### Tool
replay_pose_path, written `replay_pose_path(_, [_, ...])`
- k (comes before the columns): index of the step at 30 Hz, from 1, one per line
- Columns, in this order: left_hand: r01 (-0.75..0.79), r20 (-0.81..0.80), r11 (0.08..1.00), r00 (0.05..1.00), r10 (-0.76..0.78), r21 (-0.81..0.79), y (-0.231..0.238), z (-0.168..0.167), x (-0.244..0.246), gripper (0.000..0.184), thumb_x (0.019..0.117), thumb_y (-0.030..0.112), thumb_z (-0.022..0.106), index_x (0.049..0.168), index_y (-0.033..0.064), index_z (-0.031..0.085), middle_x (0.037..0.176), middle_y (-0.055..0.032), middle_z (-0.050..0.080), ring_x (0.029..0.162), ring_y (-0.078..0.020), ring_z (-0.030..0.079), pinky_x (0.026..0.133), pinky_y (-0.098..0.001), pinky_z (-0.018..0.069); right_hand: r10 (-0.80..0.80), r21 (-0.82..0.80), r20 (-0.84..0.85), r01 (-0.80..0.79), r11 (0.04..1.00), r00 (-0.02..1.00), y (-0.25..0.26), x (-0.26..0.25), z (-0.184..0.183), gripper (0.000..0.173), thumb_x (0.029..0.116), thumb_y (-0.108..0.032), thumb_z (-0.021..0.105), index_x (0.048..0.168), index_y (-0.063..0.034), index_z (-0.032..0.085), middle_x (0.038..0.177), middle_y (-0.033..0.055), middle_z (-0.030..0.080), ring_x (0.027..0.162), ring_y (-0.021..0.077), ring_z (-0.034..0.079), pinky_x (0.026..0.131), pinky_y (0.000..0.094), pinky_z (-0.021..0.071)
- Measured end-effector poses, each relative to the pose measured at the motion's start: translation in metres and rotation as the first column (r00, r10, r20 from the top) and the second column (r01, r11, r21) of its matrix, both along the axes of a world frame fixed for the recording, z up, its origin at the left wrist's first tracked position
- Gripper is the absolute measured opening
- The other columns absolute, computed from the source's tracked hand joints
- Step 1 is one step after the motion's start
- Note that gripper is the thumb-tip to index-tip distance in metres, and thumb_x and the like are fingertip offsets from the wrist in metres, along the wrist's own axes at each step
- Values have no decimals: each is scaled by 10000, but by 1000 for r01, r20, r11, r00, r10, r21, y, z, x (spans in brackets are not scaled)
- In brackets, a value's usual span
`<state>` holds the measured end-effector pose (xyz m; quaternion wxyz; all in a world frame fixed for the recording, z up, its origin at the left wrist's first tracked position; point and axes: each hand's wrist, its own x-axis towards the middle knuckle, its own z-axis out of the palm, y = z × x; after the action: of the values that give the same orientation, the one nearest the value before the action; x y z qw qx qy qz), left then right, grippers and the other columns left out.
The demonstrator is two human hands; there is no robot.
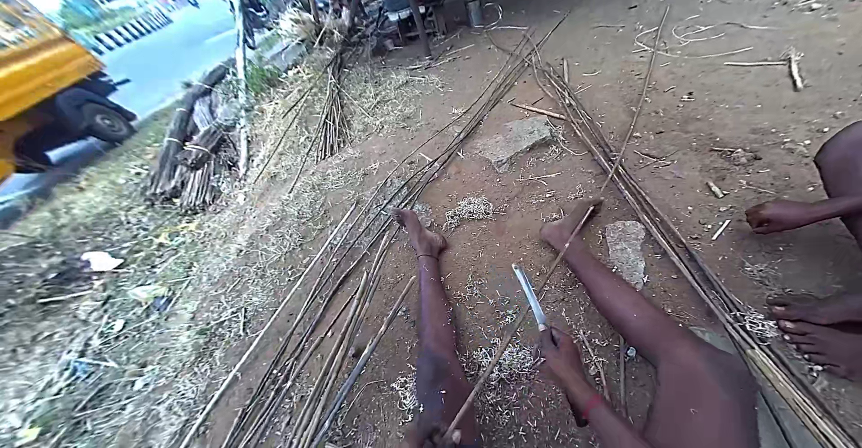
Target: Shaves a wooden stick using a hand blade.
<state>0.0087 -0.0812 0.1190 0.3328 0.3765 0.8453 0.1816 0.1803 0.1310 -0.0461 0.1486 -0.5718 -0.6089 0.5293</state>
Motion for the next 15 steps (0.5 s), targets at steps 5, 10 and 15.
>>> replay_pose_path(5, [-42,-52,992,997,48,123,57,-102,18,271,931,281,734,1058,45,780,989,-145,746,915,-302,720,894,-542,564,534,71,268,-569,819,802,-34,9,9,511,1073,-485,398,1112,-49,661,909,198,694,905,386,699,798,604,531])
replay_pose_path(10, [-31,-30,995,999,34,93,58,-100,16,243,954,277,705,1047,68,788,1006,-122,745,924,-265,720,897,-493,572,295,57,188,-311,949,937,-8,17,-16,487,1079,-448,426,1033,-23,658,823,143,632,796,307,649,764,518,527])
replay_pose_path(15, [-43,-32,994,998,47,105,60,-103,13,244,955,287,705,1007,63,787,997,-117,729,893,-243,712,874,-466,577,201,44,205,-214,976,958,20,21,-13,474,1089,-423,444,1060,-4,665,860,159,623,822,310,627,785,517,504])
